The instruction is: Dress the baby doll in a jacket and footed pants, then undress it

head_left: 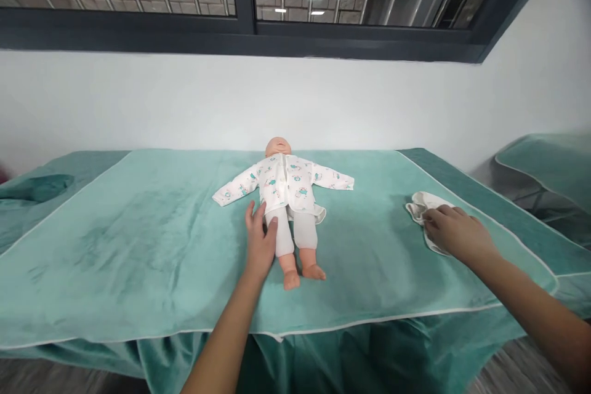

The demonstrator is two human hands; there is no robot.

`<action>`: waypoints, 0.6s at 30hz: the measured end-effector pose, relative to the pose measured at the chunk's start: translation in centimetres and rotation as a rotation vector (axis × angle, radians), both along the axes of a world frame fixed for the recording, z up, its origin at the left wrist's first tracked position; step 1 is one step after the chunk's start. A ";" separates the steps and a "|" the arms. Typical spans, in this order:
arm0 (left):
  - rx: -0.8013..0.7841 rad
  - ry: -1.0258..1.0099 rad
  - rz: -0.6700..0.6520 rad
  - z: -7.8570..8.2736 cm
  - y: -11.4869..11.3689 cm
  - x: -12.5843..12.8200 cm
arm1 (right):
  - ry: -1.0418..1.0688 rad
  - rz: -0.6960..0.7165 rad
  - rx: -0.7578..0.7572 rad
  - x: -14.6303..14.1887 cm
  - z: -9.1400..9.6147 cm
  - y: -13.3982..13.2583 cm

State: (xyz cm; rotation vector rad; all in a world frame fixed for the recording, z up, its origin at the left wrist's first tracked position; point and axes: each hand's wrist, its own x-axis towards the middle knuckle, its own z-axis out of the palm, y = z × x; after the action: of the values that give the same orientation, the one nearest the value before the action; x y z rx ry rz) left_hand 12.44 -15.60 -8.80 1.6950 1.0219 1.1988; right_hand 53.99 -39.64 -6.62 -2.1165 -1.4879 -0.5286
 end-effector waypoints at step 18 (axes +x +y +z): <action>0.188 0.061 -0.323 9.5 -10.3 -3.8 | 0.653 0.836 -0.036 -27.7 13.4 9.3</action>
State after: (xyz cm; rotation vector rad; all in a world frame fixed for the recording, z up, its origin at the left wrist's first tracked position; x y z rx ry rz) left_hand 8.65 -25.92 0.74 1.9655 0.6520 1.0612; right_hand 26.27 -30.33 6.80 -1.2792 -1.7488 0.4517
